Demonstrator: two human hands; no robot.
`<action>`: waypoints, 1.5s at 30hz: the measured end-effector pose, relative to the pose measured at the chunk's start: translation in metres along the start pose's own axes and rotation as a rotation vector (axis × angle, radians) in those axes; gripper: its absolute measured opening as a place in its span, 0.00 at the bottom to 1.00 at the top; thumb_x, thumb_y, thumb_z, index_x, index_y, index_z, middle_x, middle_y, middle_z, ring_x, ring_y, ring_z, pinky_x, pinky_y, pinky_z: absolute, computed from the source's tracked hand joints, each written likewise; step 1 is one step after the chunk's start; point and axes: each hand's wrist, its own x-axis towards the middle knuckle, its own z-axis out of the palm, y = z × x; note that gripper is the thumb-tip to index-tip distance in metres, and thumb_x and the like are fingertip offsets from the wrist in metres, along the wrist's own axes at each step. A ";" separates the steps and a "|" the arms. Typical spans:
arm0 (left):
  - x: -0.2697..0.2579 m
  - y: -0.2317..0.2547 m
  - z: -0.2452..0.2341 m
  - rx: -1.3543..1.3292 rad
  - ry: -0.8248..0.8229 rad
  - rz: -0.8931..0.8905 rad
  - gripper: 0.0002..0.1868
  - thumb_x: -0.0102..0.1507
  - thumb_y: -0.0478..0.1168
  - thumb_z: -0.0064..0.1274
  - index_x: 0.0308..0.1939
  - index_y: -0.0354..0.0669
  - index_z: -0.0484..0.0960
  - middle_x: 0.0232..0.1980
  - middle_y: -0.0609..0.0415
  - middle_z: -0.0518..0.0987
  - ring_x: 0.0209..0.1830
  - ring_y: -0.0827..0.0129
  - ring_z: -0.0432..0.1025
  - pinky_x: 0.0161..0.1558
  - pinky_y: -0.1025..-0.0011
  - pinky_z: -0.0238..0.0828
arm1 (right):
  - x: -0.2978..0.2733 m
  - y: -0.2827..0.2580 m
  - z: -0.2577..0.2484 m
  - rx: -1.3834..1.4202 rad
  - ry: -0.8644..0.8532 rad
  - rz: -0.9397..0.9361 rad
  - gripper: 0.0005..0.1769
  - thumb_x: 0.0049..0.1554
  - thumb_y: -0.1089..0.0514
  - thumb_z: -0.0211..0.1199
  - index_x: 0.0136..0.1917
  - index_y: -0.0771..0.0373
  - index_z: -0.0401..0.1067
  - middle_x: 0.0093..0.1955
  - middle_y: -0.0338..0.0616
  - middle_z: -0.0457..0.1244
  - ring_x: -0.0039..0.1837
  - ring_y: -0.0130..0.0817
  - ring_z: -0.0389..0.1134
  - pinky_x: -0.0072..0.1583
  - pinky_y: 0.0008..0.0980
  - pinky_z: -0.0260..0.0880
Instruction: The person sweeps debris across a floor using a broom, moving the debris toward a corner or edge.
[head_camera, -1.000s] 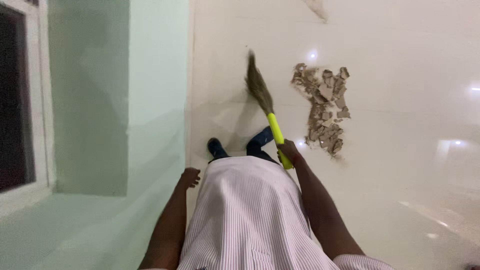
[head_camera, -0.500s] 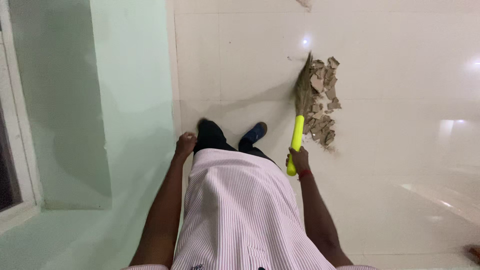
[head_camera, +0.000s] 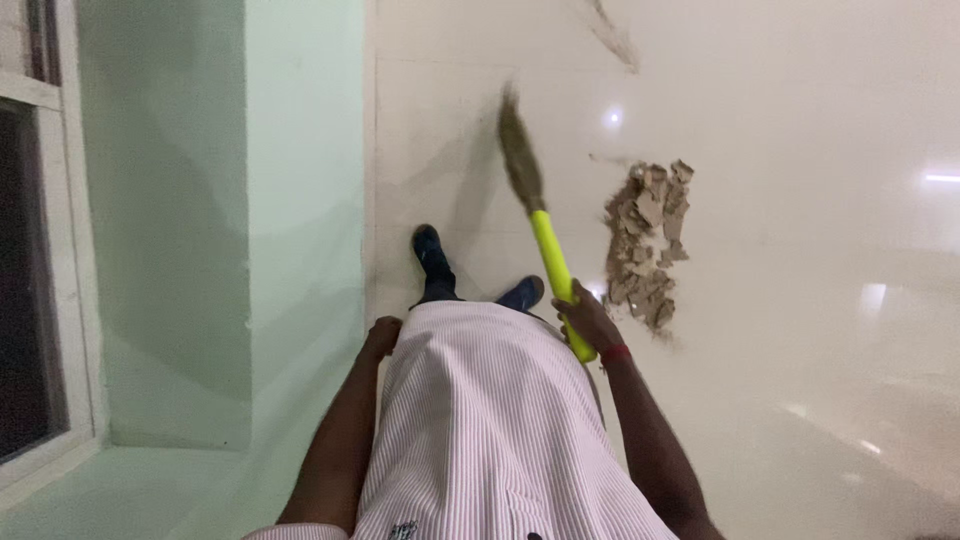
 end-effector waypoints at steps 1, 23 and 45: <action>0.008 0.003 -0.007 -0.011 0.004 0.001 0.20 0.69 0.46 0.46 0.57 0.37 0.81 0.52 0.42 0.83 0.43 0.54 0.81 0.39 0.60 0.82 | 0.020 -0.009 0.008 -0.010 -0.002 -0.007 0.23 0.60 0.51 0.64 0.64 0.59 0.62 0.36 0.44 0.63 0.32 0.33 0.64 0.33 0.35 0.69; 0.054 -0.028 -0.100 -0.105 -0.177 -0.197 0.19 0.68 0.51 0.50 0.48 0.37 0.83 0.38 0.49 0.84 0.31 0.61 0.77 0.35 0.60 0.78 | 0.175 -0.067 0.125 0.116 -0.227 -0.053 0.24 0.58 0.56 0.66 0.62 0.74 0.70 0.42 0.49 0.67 0.38 0.33 0.71 0.38 0.34 0.73; 0.095 0.088 -0.084 0.008 -0.146 0.149 0.30 0.67 0.63 0.43 0.52 0.40 0.81 0.43 0.44 0.85 0.33 0.61 0.78 0.33 0.63 0.77 | 0.078 0.031 0.042 0.663 0.330 0.176 0.12 0.60 0.61 0.62 0.51 0.65 0.60 0.33 0.49 0.60 0.29 0.41 0.63 0.30 0.44 0.66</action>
